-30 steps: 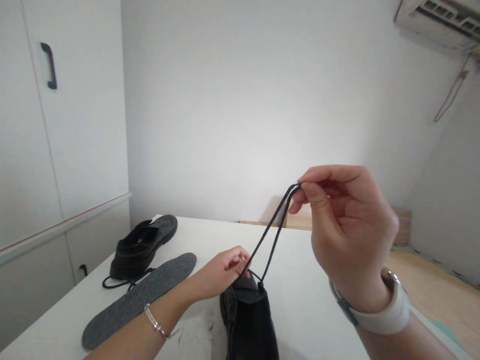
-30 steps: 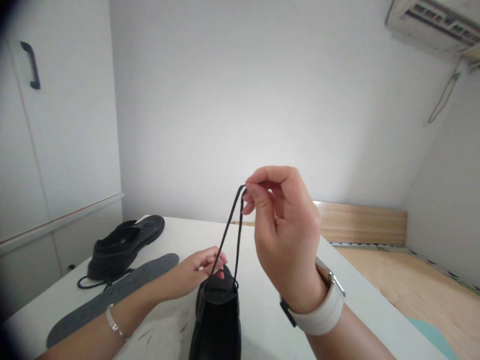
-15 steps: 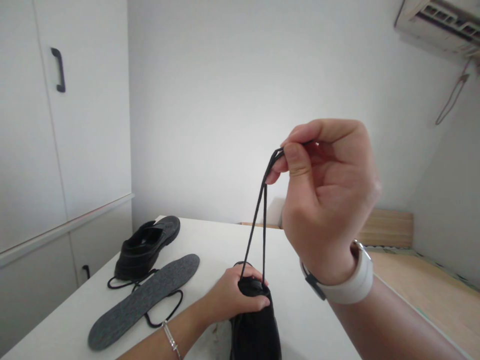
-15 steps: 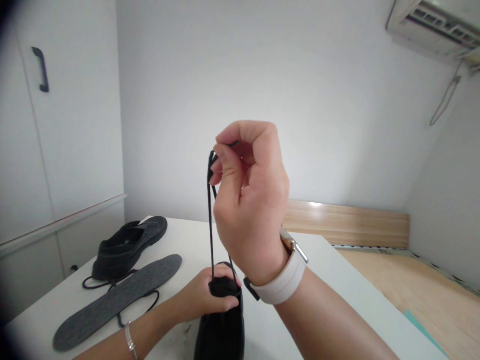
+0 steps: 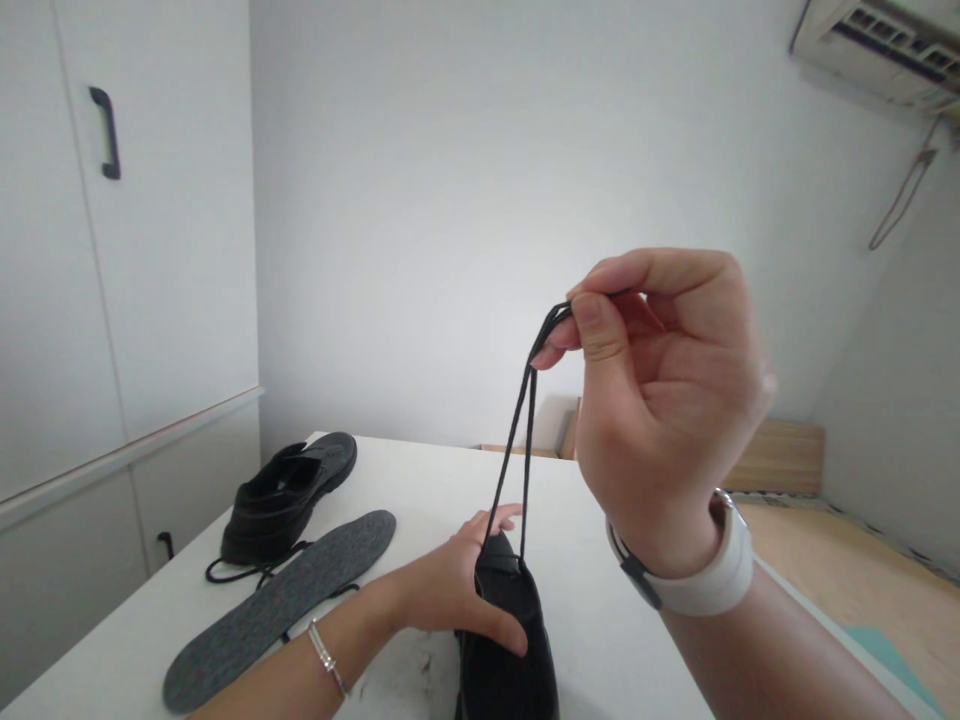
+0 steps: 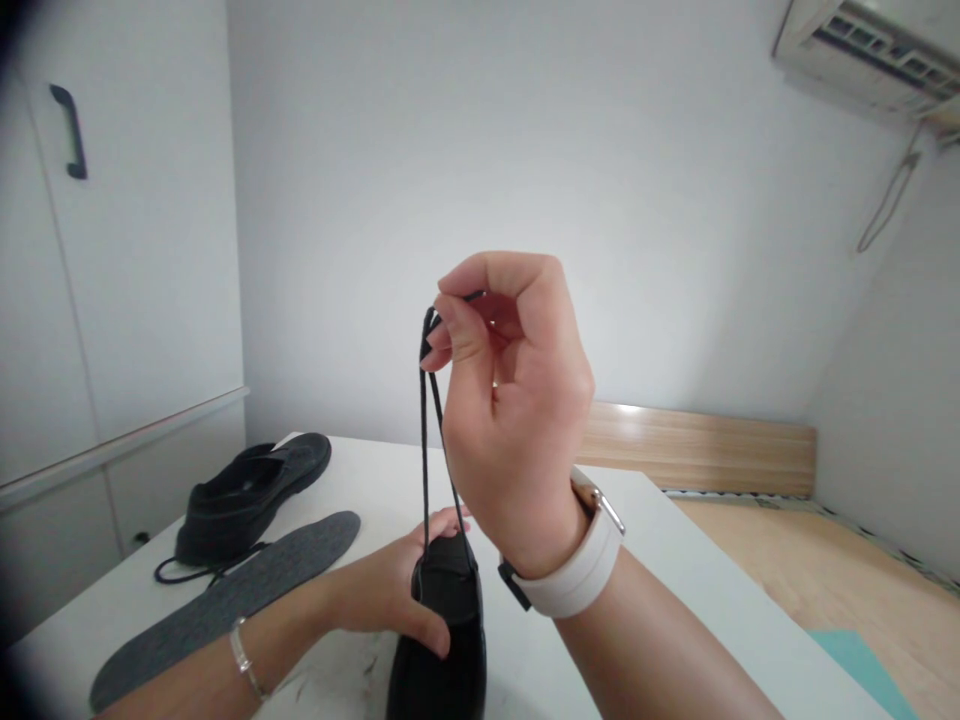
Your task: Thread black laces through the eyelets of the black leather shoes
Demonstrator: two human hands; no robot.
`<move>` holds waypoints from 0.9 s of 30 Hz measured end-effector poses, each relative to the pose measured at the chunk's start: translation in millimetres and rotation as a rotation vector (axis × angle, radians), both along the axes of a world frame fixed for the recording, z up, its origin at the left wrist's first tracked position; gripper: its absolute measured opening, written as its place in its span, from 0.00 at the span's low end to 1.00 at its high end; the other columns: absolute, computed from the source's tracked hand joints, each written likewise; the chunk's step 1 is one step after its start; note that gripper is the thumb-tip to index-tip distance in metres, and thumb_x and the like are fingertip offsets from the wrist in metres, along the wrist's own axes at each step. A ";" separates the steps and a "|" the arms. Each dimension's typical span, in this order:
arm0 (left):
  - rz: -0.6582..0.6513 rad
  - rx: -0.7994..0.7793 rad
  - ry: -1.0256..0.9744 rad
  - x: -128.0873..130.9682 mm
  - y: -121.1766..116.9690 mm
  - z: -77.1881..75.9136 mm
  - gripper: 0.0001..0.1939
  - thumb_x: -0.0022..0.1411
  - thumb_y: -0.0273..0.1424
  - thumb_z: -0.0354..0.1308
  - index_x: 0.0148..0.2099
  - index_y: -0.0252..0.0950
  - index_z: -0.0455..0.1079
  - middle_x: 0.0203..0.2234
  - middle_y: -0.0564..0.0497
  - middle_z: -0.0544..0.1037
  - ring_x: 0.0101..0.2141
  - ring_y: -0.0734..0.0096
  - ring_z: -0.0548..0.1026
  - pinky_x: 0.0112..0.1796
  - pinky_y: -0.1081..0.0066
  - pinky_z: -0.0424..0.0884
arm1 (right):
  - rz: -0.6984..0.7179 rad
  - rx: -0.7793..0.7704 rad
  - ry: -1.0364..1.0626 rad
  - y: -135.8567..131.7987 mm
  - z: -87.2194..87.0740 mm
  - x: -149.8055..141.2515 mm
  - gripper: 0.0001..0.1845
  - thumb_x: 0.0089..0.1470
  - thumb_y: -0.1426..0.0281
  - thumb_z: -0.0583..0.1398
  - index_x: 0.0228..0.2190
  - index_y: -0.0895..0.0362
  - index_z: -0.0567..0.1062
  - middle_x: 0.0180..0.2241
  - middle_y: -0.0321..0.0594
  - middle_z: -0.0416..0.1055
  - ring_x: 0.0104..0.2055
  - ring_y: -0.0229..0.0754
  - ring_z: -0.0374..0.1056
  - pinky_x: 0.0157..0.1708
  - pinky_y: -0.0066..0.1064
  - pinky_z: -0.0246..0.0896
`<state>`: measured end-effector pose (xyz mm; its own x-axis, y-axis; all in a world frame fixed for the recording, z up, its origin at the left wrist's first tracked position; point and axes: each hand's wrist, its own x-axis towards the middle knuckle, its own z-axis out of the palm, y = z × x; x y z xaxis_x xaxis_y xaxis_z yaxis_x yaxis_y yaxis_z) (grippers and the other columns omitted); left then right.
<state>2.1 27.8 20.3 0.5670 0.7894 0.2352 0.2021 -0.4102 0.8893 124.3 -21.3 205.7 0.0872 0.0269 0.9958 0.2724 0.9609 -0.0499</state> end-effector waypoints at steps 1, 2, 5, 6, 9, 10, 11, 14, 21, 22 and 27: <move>0.036 0.045 -0.080 -2.0 -3.6 11.3 0.50 0.43 0.47 0.74 0.64 0.40 0.59 0.58 0.41 0.67 0.59 0.49 0.64 0.60 0.55 0.59 | -0.007 -0.003 -0.009 -0.8 0.5 1.9 0.07 0.64 0.76 0.58 0.35 0.52 0.70 0.33 0.32 0.67 0.28 0.34 0.70 0.27 0.27 0.72; 0.097 0.106 -0.182 -3.4 -9.4 25.7 0.41 0.52 0.47 0.69 0.63 0.39 0.60 0.58 0.41 0.67 0.59 0.51 0.63 0.60 0.55 0.58 | -0.013 -0.008 -0.013 -1.5 0.9 3.9 0.07 0.63 0.75 0.59 0.35 0.51 0.71 0.33 0.32 0.68 0.28 0.34 0.70 0.27 0.27 0.72; 0.415 0.466 -0.460 -1.7 -36.9 80.3 0.16 0.62 0.41 0.64 0.47 0.39 0.68 0.43 0.47 0.74 0.47 0.61 0.71 0.52 0.63 0.65 | -0.006 -0.052 -0.012 -3.1 1.6 8.3 0.04 0.63 0.73 0.60 0.35 0.51 0.72 0.34 0.33 0.70 0.30 0.35 0.72 0.29 0.29 0.73; 0.434 0.575 -0.450 0.9 -46.9 98.8 0.10 0.62 0.37 0.64 0.42 0.39 0.69 0.37 0.50 0.74 0.40 0.65 0.72 0.46 0.67 0.68 | 0.002 -0.067 -0.015 -3.6 1.6 9.1 0.03 0.63 0.72 0.60 0.36 0.51 0.72 0.35 0.34 0.70 0.32 0.36 0.73 0.30 0.29 0.73; 0.456 0.783 -0.336 11.9 -67.3 140.7 0.05 0.62 0.29 0.64 0.39 0.39 0.71 0.30 0.54 0.75 0.31 0.72 0.72 0.36 0.73 0.70 | 0.017 -0.100 -0.032 -5.3 1.0 10.4 0.02 0.63 0.71 0.61 0.37 0.51 0.72 0.36 0.35 0.71 0.36 0.38 0.74 0.34 0.32 0.75; 0.486 0.838 -0.305 15.2 -69.6 148.6 0.04 0.62 0.28 0.63 0.38 0.38 0.70 0.28 0.55 0.75 0.29 0.73 0.72 0.34 0.74 0.70 | 0.017 -0.104 -0.034 -5.9 0.7 10.8 0.02 0.63 0.71 0.61 0.37 0.51 0.72 0.37 0.35 0.72 0.36 0.39 0.74 0.35 0.32 0.75; 0.523 0.884 -0.284 18.0 -69.8 153.5 0.05 0.62 0.27 0.63 0.36 0.38 0.69 0.27 0.56 0.75 0.28 0.75 0.72 0.32 0.75 0.70 | 0.015 -0.105 -0.031 -6.5 0.3 11.2 0.02 0.63 0.72 0.61 0.37 0.52 0.72 0.37 0.35 0.72 0.36 0.38 0.74 0.36 0.33 0.75; 0.612 0.981 -0.259 22.7 -63.7 156.3 0.08 0.62 0.26 0.62 0.34 0.38 0.65 0.24 0.59 0.74 0.25 0.78 0.72 0.28 0.79 0.69 | 0.008 -0.109 -0.011 -9.3 -1.0 12.9 0.04 0.61 0.74 0.61 0.35 0.53 0.72 0.35 0.33 0.71 0.34 0.36 0.73 0.36 0.32 0.75; 0.501 0.850 -0.342 30.5 -60.4 154.5 0.10 0.60 0.19 0.58 0.41 0.37 0.65 0.27 0.59 0.74 0.27 0.79 0.74 0.32 0.79 0.70 | 0.138 -0.233 0.046 -10.9 0.1 26.0 0.06 0.58 0.78 0.62 0.32 0.55 0.73 0.31 0.31 0.71 0.30 0.33 0.72 0.32 0.27 0.72; 0.462 0.760 -0.381 30.1 -59.6 155.0 0.11 0.61 0.19 0.57 0.43 0.37 0.66 0.27 0.59 0.74 0.28 0.78 0.74 0.32 0.79 0.70 | 0.190 -0.275 0.064 -7.5 0.9 30.9 0.06 0.57 0.78 0.62 0.32 0.55 0.73 0.31 0.31 0.71 0.29 0.33 0.71 0.31 0.26 0.71; 0.222 0.289 -0.615 5.3 -41.3 149.9 0.06 0.65 0.22 0.53 0.39 0.34 0.71 0.28 0.54 0.74 0.33 0.75 0.75 0.38 0.76 0.72 | 0.530 -0.574 0.344 22.7 -4.2 72.8 0.08 0.56 0.78 0.61 0.26 0.57 0.73 0.28 0.32 0.68 0.34 0.32 0.70 0.40 0.25 0.70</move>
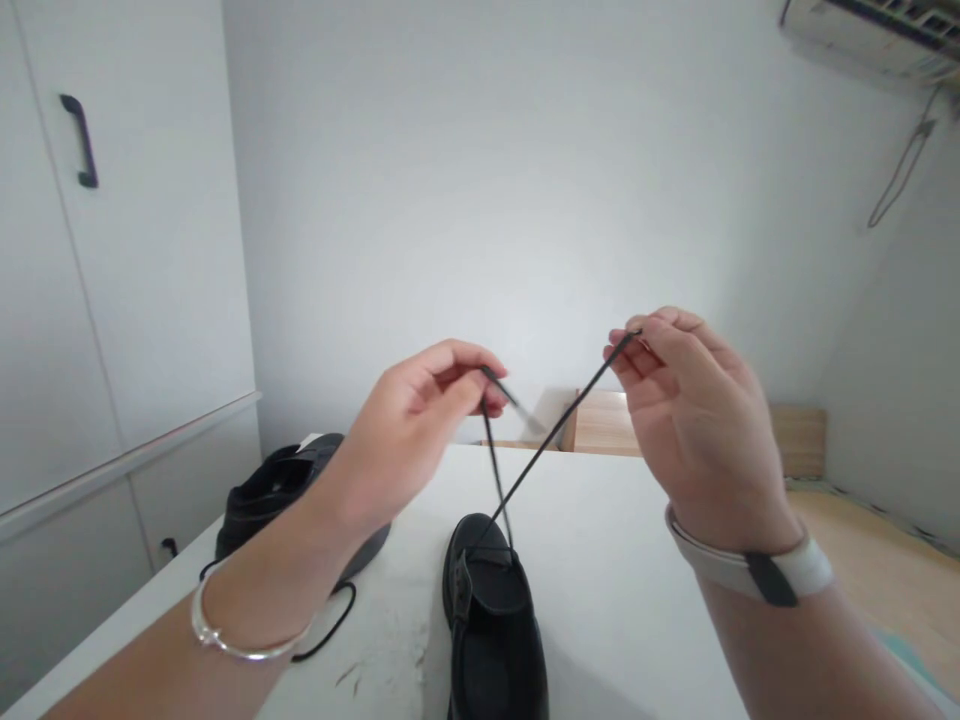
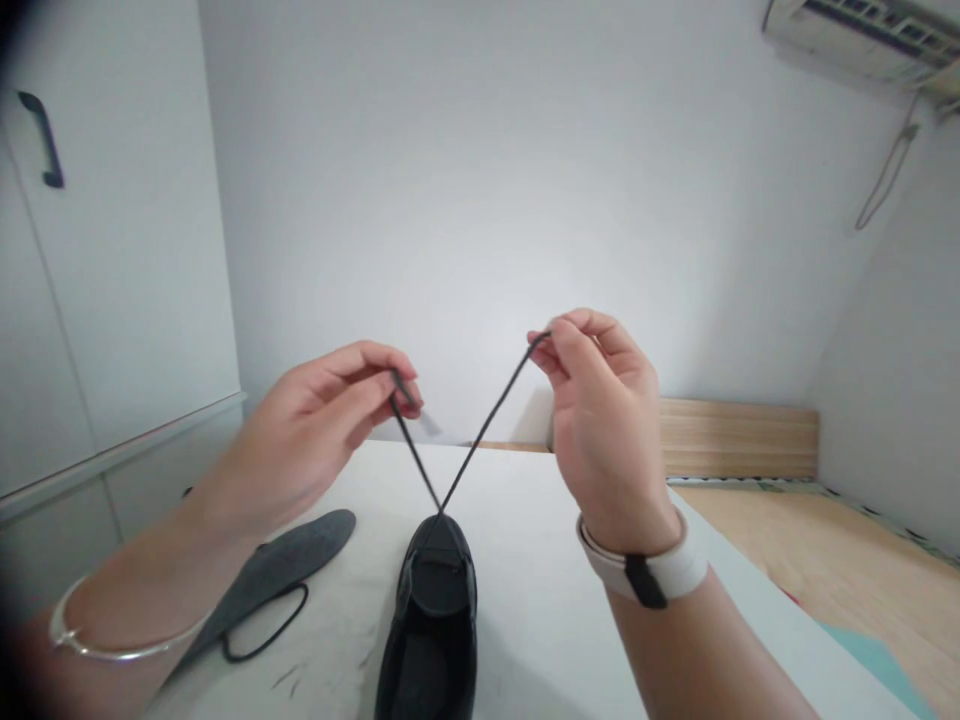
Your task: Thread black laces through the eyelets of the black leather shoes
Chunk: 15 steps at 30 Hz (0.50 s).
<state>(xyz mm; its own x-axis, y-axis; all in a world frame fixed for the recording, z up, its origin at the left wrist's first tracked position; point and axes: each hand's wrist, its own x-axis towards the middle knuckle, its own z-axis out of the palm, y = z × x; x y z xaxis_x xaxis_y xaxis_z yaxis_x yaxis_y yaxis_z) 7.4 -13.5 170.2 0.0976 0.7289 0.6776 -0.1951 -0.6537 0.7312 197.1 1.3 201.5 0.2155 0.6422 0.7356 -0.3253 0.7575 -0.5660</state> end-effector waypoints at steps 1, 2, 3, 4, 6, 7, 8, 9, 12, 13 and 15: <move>-0.061 -0.075 -0.103 -10.1 5.4 -3.9 0.06 0.66 0.22 0.53 0.37 0.33 0.71 0.27 0.54 0.73 0.33 0.75 0.75 0.38 0.75 0.73 | 0.062 -0.076 0.071 6.5 -4.5 12.0 0.08 0.55 0.77 0.62 0.25 0.57 0.72 0.28 0.32 0.68 0.35 0.33 0.70 0.40 0.25 0.71; -0.098 -0.146 -0.204 -21.7 10.8 -9.1 0.06 0.65 0.22 0.53 0.36 0.33 0.71 0.27 0.54 0.72 0.31 0.77 0.74 0.35 0.76 0.73 | 0.108 -0.152 0.131 12.5 -10.4 25.1 0.09 0.54 0.76 0.64 0.24 0.58 0.72 0.28 0.32 0.67 0.34 0.32 0.70 0.37 0.23 0.72; -0.107 -0.207 -0.285 -34.5 15.9 -15.8 0.06 0.65 0.22 0.54 0.36 0.32 0.71 0.26 0.55 0.70 0.26 0.80 0.71 0.30 0.79 0.71 | 0.131 -0.213 0.191 17.8 -18.0 39.2 0.08 0.52 0.76 0.65 0.24 0.58 0.71 0.28 0.32 0.67 0.31 0.30 0.68 0.31 0.19 0.70; -0.096 -0.262 -0.318 -48.1 20.7 -24.0 0.05 0.65 0.22 0.54 0.36 0.31 0.71 0.25 0.56 0.68 0.22 0.83 0.66 0.23 0.82 0.66 | 0.166 -0.268 0.220 22.3 -27.2 54.0 0.09 0.49 0.77 0.67 0.24 0.59 0.71 0.27 0.31 0.66 0.25 0.26 0.63 0.22 0.13 0.63; -0.035 -0.309 -0.345 -75.3 28.4 -44.0 0.05 0.65 0.25 0.57 0.36 0.30 0.72 0.22 0.59 0.64 0.17 0.86 0.58 0.17 0.85 0.59 | 0.173 -0.327 0.233 29.6 -50.2 84.7 0.11 0.45 0.78 0.70 0.25 0.59 0.71 0.26 0.28 0.63 0.18 0.23 0.49 0.12 0.11 0.49; -0.001 -0.327 -0.347 -87.9 31.2 -55.3 0.05 0.64 0.26 0.58 0.36 0.30 0.73 0.21 0.59 0.62 0.17 0.87 0.55 0.16 0.85 0.57 | 0.114 -0.336 0.216 32.4 -63.7 99.7 0.12 0.46 0.75 0.70 0.25 0.59 0.71 0.26 0.28 0.63 0.18 0.23 0.47 0.11 0.12 0.48; 0.042 -0.356 -0.332 -99.1 33.2 -66.8 0.06 0.64 0.29 0.60 0.36 0.30 0.73 0.20 0.60 0.60 0.17 0.86 0.53 0.16 0.85 0.56 | 0.047 -0.368 0.203 34.9 -78.2 114.1 0.11 0.46 0.74 0.71 0.27 0.59 0.73 0.27 0.28 0.63 0.18 0.24 0.46 0.11 0.13 0.49; 0.083 -0.393 -0.317 -108.6 34.3 -78.0 0.07 0.63 0.31 0.62 0.35 0.31 0.73 0.20 0.60 0.59 0.17 0.86 0.52 0.16 0.86 0.55 | -0.026 -0.415 0.192 36.8 -93.4 127.4 0.12 0.44 0.72 0.72 0.28 0.58 0.74 0.28 0.28 0.64 0.18 0.24 0.46 0.11 0.13 0.49; 0.159 -0.472 -0.284 -127.3 33.3 -107.4 0.10 0.62 0.35 0.65 0.35 0.33 0.74 0.18 0.62 0.54 0.17 0.85 0.49 0.15 0.86 0.52 | -0.129 -0.558 0.142 39.2 -139.3 159.8 0.17 0.38 0.67 0.75 0.28 0.59 0.77 0.28 0.30 0.65 0.19 0.25 0.47 0.11 0.13 0.49; 0.174 -0.487 -0.277 -131.4 31.9 -115.5 0.09 0.62 0.35 0.65 0.36 0.34 0.74 0.18 0.62 0.53 0.17 0.84 0.48 0.15 0.85 0.51 | -0.161 -0.585 0.138 38.8 -153.4 168.1 0.18 0.35 0.66 0.76 0.28 0.59 0.78 0.28 0.31 0.65 0.20 0.25 0.47 0.11 0.13 0.49; 0.223 -0.519 -0.265 -138.8 28.9 -129.9 0.09 0.62 0.36 0.65 0.37 0.36 0.74 0.17 0.62 0.51 0.17 0.84 0.47 0.15 0.84 0.49 | -0.225 -0.632 0.131 36.5 -178.5 181.7 0.21 0.30 0.65 0.78 0.28 0.60 0.79 0.27 0.32 0.66 0.20 0.26 0.48 0.12 0.14 0.49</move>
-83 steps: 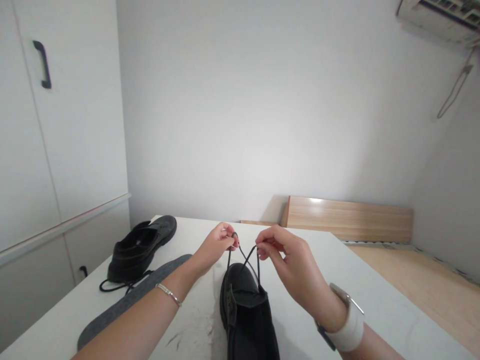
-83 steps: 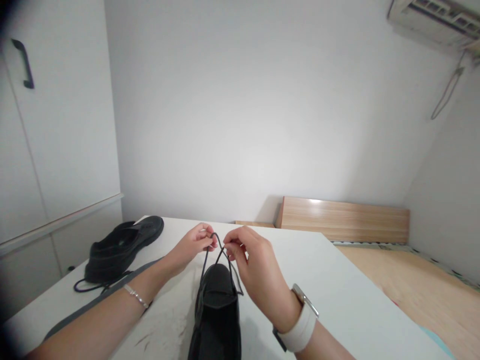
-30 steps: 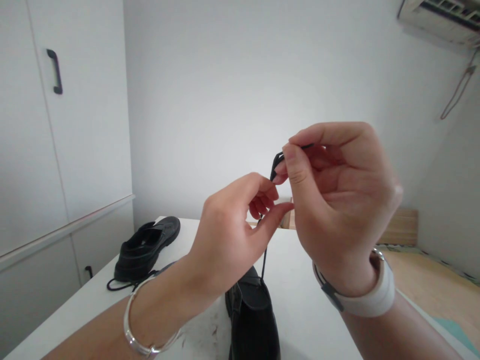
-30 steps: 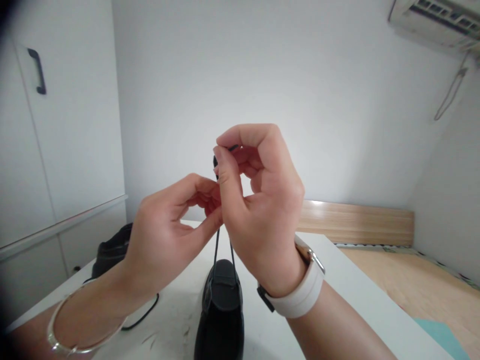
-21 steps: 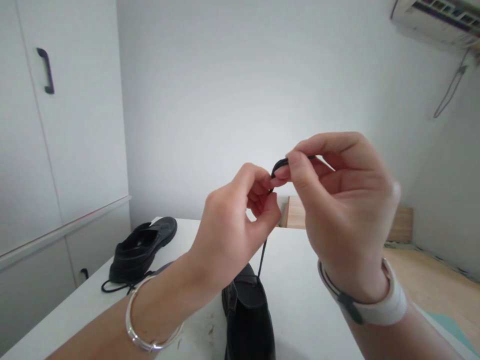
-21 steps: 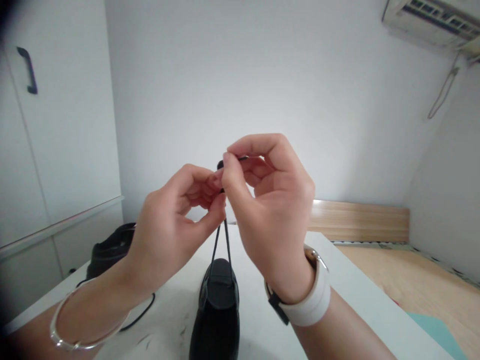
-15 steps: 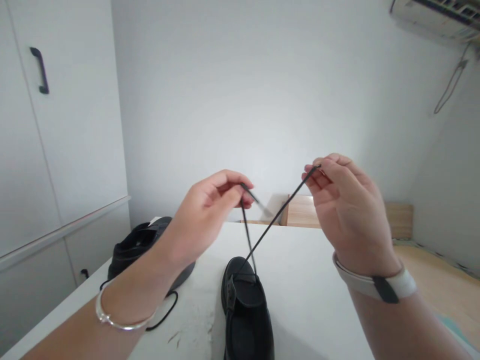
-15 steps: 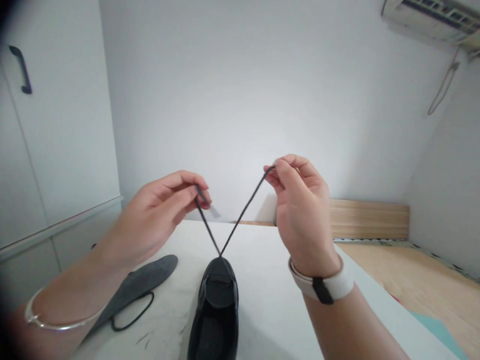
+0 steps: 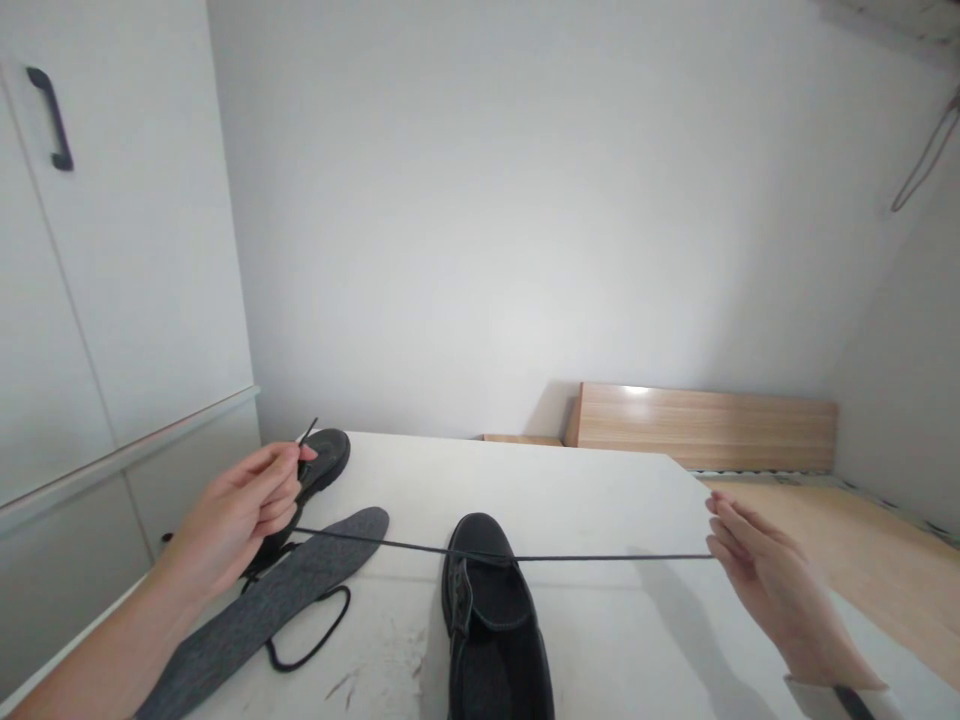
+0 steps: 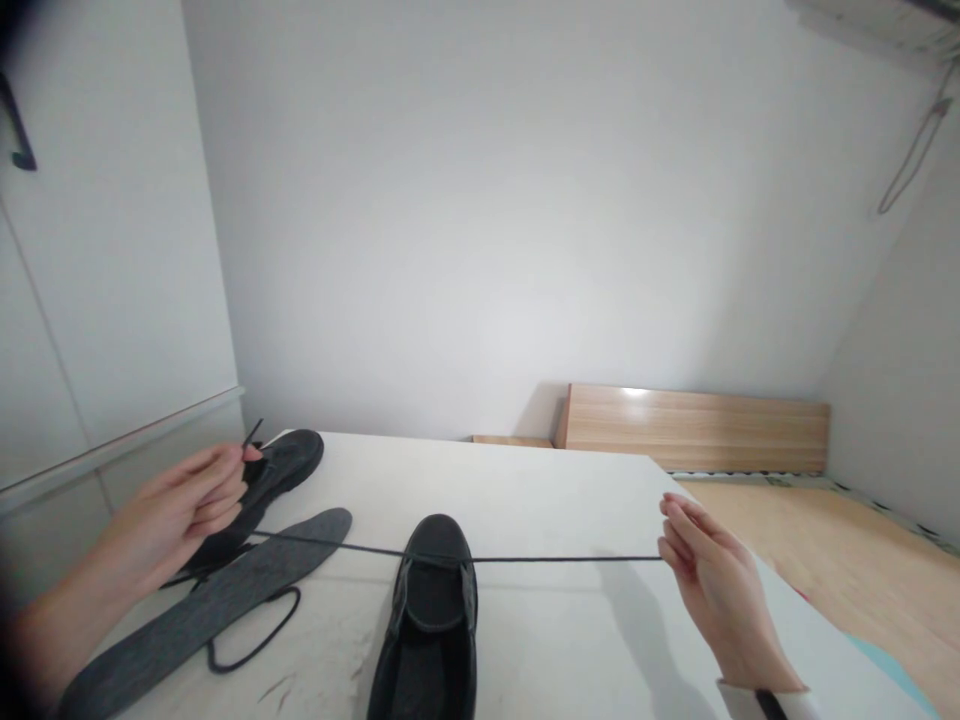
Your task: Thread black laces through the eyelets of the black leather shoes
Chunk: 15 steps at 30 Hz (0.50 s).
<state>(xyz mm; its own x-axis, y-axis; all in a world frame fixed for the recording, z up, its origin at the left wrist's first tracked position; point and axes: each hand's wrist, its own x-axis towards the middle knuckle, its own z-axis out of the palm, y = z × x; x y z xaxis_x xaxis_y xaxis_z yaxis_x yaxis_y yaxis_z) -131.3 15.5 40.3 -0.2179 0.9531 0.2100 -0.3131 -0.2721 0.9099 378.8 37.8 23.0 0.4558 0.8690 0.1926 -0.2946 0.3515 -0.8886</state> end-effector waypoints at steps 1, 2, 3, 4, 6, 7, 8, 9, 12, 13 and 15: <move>0.027 -0.028 0.015 -3.9 -1.2 -6.5 0.09 0.61 0.36 0.65 0.37 0.37 0.74 0.17 0.62 0.50 0.16 0.83 0.47 0.15 0.84 0.48 | -0.029 -0.020 -0.009 -1.5 -10.6 5.5 0.22 0.29 0.65 0.78 0.28 0.60 0.80 0.27 0.33 0.66 0.20 0.26 0.49 0.12 0.14 0.49; 0.063 -0.058 0.036 -7.8 -2.0 -12.5 0.09 0.61 0.37 0.65 0.37 0.38 0.73 0.16 0.62 0.50 0.16 0.83 0.47 0.15 0.83 0.48 | -0.054 -0.037 -0.017 -2.8 -19.9 10.0 0.23 0.27 0.65 0.78 0.28 0.60 0.80 0.27 0.33 0.66 0.20 0.26 0.49 0.12 0.15 0.50; 0.101 -0.089 0.069 -11.7 -2.2 -17.9 0.09 0.61 0.39 0.65 0.37 0.39 0.73 0.15 0.62 0.50 0.15 0.82 0.47 0.15 0.81 0.47 | -0.075 -0.050 -0.022 -3.8 -27.8 13.5 0.23 0.27 0.64 0.79 0.28 0.59 0.80 0.26 0.33 0.66 0.20 0.26 0.49 0.12 0.15 0.50; 0.139 -0.116 0.114 -15.0 -2.0 -22.4 0.10 0.60 0.40 0.64 0.38 0.40 0.73 0.15 0.62 0.50 0.15 0.81 0.48 0.15 0.80 0.46 | -0.093 -0.056 -0.031 -4.1 -34.3 15.7 0.23 0.27 0.64 0.79 0.28 0.59 0.80 0.26 0.33 0.66 0.20 0.27 0.49 0.13 0.16 0.50; 0.192 -0.153 0.262 -18.1 -0.3 -28.0 0.11 0.59 0.42 0.63 0.38 0.41 0.73 0.13 0.62 0.51 0.14 0.79 0.49 0.15 0.78 0.46 | -0.111 -0.060 -0.083 -2.7 -42.4 14.9 0.23 0.30 0.61 0.78 0.29 0.59 0.80 0.24 0.33 0.66 0.20 0.27 0.50 0.13 0.17 0.48; 0.204 -0.158 0.363 -16.9 1.0 -28.6 0.12 0.59 0.44 0.63 0.39 0.41 0.73 0.13 0.62 0.53 0.14 0.78 0.51 0.15 0.77 0.46 | -0.101 -0.060 -0.134 -0.9 -43.8 11.2 0.23 0.33 0.60 0.77 0.30 0.59 0.80 0.23 0.32 0.65 0.20 0.27 0.50 0.14 0.18 0.47; 0.197 -0.149 0.478 -13.3 2.6 -27.8 0.13 0.58 0.45 0.63 0.38 0.41 0.74 0.13 0.61 0.57 0.14 0.77 0.54 0.16 0.77 0.48 | -0.070 -0.058 -0.204 1.5 -43.3 5.0 0.22 0.37 0.58 0.76 0.31 0.59 0.80 0.21 0.31 0.64 0.19 0.28 0.50 0.14 0.20 0.46; 0.173 -0.127 0.594 -7.3 4.2 -25.6 0.14 0.57 0.45 0.63 0.38 0.40 0.75 0.14 0.60 0.62 0.15 0.75 0.59 0.17 0.76 0.53 | -0.020 -0.057 -0.291 4.2 -40.7 -4.0 0.22 0.40 0.57 0.74 0.33 0.59 0.80 0.20 0.30 0.63 0.19 0.29 0.51 0.15 0.21 0.46; 0.018 -0.016 0.862 24.4 8.7 -15.7 0.14 0.59 0.43 0.61 0.37 0.38 0.77 0.26 0.52 0.79 0.30 0.64 0.76 0.31 0.71 0.69 | 0.230 -0.054 -0.581 12.8 -23.0 -44.6 0.20 0.50 0.55 0.69 0.35 0.59 0.79 0.16 0.29 0.62 0.18 0.33 0.55 0.18 0.26 0.50; -0.047 0.016 0.914 37.8 10.0 -12.8 0.13 0.60 0.41 0.60 0.37 0.38 0.78 0.31 0.50 0.82 0.35 0.62 0.77 0.36 0.70 0.70 | 0.334 -0.051 -0.663 15.3 -15.5 -60.9 0.19 0.52 0.56 0.68 0.35 0.59 0.80 0.17 0.31 0.63 0.19 0.34 0.58 0.21 0.27 0.54; -0.169 0.081 0.996 64.5 11.9 -10.2 0.11 0.62 0.37 0.57 0.37 0.38 0.79 0.33 0.50 0.83 0.36 0.63 0.77 0.36 0.71 0.69 | 0.562 -0.018 -0.751 19.9 -2.7 -92.3 0.18 0.55 0.55 0.65 0.35 0.59 0.80 0.21 0.33 0.68 0.21 0.35 0.64 0.25 0.30 0.59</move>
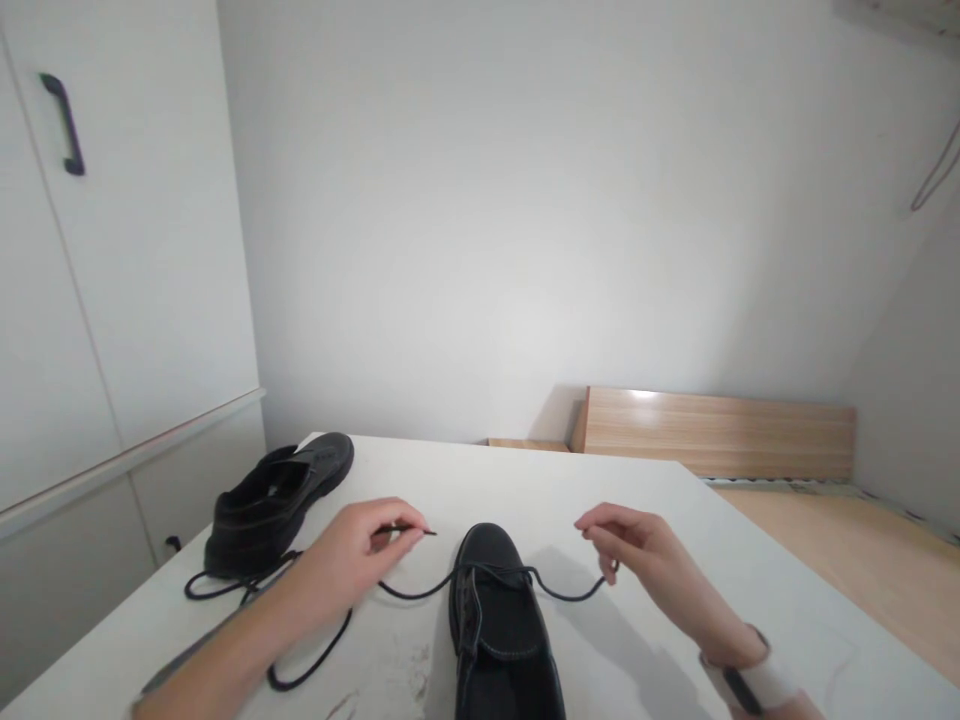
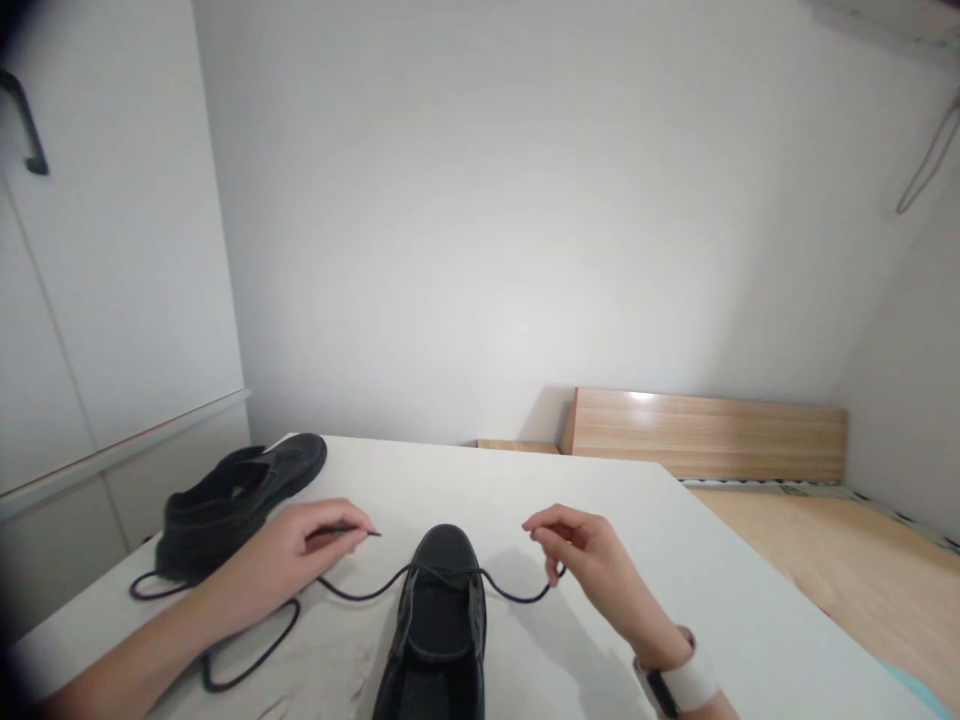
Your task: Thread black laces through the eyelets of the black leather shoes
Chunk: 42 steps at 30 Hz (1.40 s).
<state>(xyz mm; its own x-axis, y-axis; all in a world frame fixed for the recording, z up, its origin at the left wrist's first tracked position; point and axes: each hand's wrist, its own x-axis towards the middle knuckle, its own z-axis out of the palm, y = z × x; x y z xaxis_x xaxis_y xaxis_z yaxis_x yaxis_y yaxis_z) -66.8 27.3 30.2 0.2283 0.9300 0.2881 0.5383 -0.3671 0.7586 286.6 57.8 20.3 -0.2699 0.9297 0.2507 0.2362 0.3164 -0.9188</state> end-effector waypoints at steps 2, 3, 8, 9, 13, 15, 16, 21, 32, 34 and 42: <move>-0.091 -0.001 0.050 21.5 0.8 -2.5 0.10 0.62 0.33 0.57 0.36 0.38 0.79 0.32 0.51 0.83 0.33 0.67 0.76 0.33 0.73 0.67 | 0.173 -0.011 -0.017 3.8 5.2 -24.2 0.17 0.56 0.56 0.64 0.36 0.58 0.80 0.29 0.37 0.72 0.25 0.37 0.71 0.30 0.31 0.63; -0.117 -0.005 0.064 29.0 0.8 -5.6 0.09 0.61 0.32 0.57 0.36 0.38 0.79 0.31 0.52 0.82 0.32 0.69 0.75 0.32 0.74 0.65 | 0.228 -0.019 -0.008 5.3 4.1 -32.4 0.17 0.57 0.56 0.64 0.37 0.58 0.79 0.31 0.38 0.73 0.27 0.38 0.73 0.33 0.32 0.64; -0.114 0.064 0.093 39.7 -3.4 -27.7 0.08 0.60 0.26 0.56 0.33 0.36 0.77 0.26 0.54 0.80 0.29 0.72 0.73 0.32 0.75 0.64 | 0.290 -0.147 0.001 3.9 -19.6 -39.2 0.19 0.57 0.54 0.64 0.36 0.58 0.73 0.25 0.35 0.72 0.25 0.37 0.71 0.29 0.30 0.66; -0.114 0.094 0.109 39.4 -4.4 -31.3 0.08 0.60 0.25 0.55 0.32 0.36 0.76 0.26 0.54 0.79 0.29 0.72 0.73 0.32 0.75 0.65 | 0.285 -0.157 -0.027 1.6 -23.0 -37.7 0.19 0.57 0.54 0.64 0.34 0.58 0.72 0.25 0.35 0.71 0.24 0.36 0.70 0.27 0.30 0.66; -0.123 0.213 0.184 39.8 -6.5 -39.5 0.08 0.57 0.21 0.55 0.30 0.35 0.72 0.24 0.54 0.76 0.28 0.72 0.74 0.32 0.74 0.64 | 0.254 -0.004 -0.197 -8.1 -22.7 -38.2 0.16 0.59 0.57 0.62 0.30 0.58 0.74 0.32 0.39 0.68 0.31 0.38 0.67 0.29 0.30 0.67; -0.114 0.269 0.214 40.7 -7.3 -40.9 0.08 0.55 0.19 0.54 0.29 0.36 0.71 0.24 0.54 0.75 0.28 0.72 0.73 0.31 0.74 0.64 | 0.241 0.100 -0.270 -11.2 -18.8 -41.3 0.14 0.61 0.60 0.60 0.30 0.57 0.75 0.33 0.40 0.69 0.35 0.40 0.67 0.33 0.31 0.66; -0.113 0.288 0.226 41.0 -8.0 -41.2 0.08 0.55 0.19 0.54 0.29 0.36 0.71 0.24 0.54 0.75 0.28 0.72 0.73 0.31 0.74 0.63 | 0.234 0.137 -0.296 -12.3 -17.2 -42.7 0.13 0.62 0.61 0.60 0.30 0.56 0.75 0.33 0.40 0.70 0.36 0.41 0.67 0.35 0.32 0.64; -0.134 0.317 0.232 41.1 -14.5 -38.6 0.09 0.54 0.17 0.54 0.29 0.36 0.70 0.23 0.54 0.74 0.27 0.73 0.72 0.30 0.75 0.62 | 0.235 0.146 -0.340 -16.4 -13.6 -41.8 0.12 0.62 0.63 0.59 0.30 0.56 0.74 0.31 0.40 0.71 0.35 0.42 0.67 0.37 0.34 0.62; -0.113 0.355 0.335 42.8 -20.2 -33.8 0.08 0.53 0.18 0.55 0.28 0.36 0.68 0.22 0.55 0.73 0.27 0.72 0.71 0.29 0.73 0.59 | 0.251 0.149 -0.339 -20.5 -12.5 -40.2 0.11 0.63 0.64 0.59 0.30 0.56 0.73 0.31 0.39 0.71 0.35 0.42 0.67 0.37 0.34 0.62; -0.111 0.358 0.351 42.8 -20.3 -34.0 0.08 0.53 0.18 0.55 0.28 0.36 0.68 0.22 0.55 0.72 0.27 0.72 0.71 0.29 0.73 0.59 | 0.260 0.150 -0.336 -20.7 -12.5 -39.8 0.11 0.63 0.64 0.59 0.30 0.56 0.72 0.31 0.39 0.71 0.35 0.42 0.66 0.37 0.34 0.62; -0.089 0.329 0.386 44.1 -19.5 -35.5 0.08 0.53 0.18 0.55 0.28 0.37 0.68 0.22 0.55 0.73 0.27 0.71 0.71 0.28 0.72 0.58 | 0.232 0.141 -0.381 -21.8 -10.2 -43.2 0.11 0.63 0.65 0.57 0.30 0.56 0.70 0.30 0.37 0.69 0.34 0.41 0.64 0.36 0.33 0.60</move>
<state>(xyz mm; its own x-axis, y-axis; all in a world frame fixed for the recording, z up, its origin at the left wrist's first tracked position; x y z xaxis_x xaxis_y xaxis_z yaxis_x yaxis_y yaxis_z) -22.6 7.9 -5.3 0.4498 0.7766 0.4410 0.7124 -0.6098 0.3472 243.4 35.9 10.1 -0.5638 0.7979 0.2133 0.4564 0.5162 -0.7247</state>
